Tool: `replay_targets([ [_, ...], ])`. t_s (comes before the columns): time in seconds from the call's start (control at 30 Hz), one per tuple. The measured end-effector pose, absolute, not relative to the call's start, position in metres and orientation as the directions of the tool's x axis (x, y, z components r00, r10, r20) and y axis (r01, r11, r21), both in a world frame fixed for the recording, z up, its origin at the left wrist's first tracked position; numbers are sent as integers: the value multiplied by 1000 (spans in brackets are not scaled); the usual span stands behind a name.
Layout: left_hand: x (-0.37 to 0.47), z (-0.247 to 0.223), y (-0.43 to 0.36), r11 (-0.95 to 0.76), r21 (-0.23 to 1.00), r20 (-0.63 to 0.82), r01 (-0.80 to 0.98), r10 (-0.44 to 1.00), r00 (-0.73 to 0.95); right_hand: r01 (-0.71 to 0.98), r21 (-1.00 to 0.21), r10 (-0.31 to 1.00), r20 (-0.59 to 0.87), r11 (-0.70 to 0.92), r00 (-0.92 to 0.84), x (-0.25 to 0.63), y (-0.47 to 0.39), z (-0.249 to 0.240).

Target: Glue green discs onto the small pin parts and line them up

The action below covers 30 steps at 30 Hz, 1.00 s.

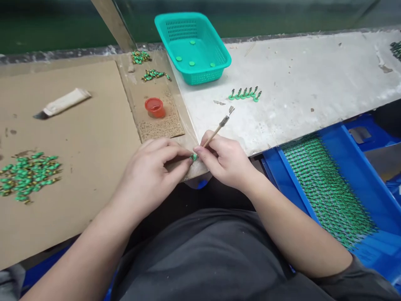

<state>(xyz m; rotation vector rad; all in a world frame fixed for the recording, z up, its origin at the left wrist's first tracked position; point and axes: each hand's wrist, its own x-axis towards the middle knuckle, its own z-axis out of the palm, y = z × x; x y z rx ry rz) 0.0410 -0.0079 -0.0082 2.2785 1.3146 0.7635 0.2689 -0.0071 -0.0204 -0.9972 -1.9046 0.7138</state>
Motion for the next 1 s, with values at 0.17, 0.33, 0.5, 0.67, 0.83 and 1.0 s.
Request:
replay_targets([
  [0.17, 42, -8, -9, -442, 608, 236, 660, 894, 382, 347, -748, 818, 454, 566, -354, 266, -5, -22],
  [0.33, 43, -8, -9, -449, 602, 247, 661, 891, 381, 379, -741, 826, 436, 555, -356, 265, -4, -23],
  [0.5, 43, -8, -9, -459, 597, 259, 658, 886, 384, 399, -735, 829, 421, 549, -368, 267, -4, -23],
  [0.67, 43, -8, -9, -468, 589, 271, 659, 883, 384, 426, -705, 819, 427, 567, -384, 266, -4, -23],
  [0.83, 45, -6, -9, -436, 603, 237, 668, 897, 372, 387, -679, 775, 476, 624, -415, 264, -2, -22],
  [1.0, 44, -5, -8, -423, 610, 205, 670, 901, 382, 373, -719, 801, 444, 586, -403, 260, -1, -22],
])
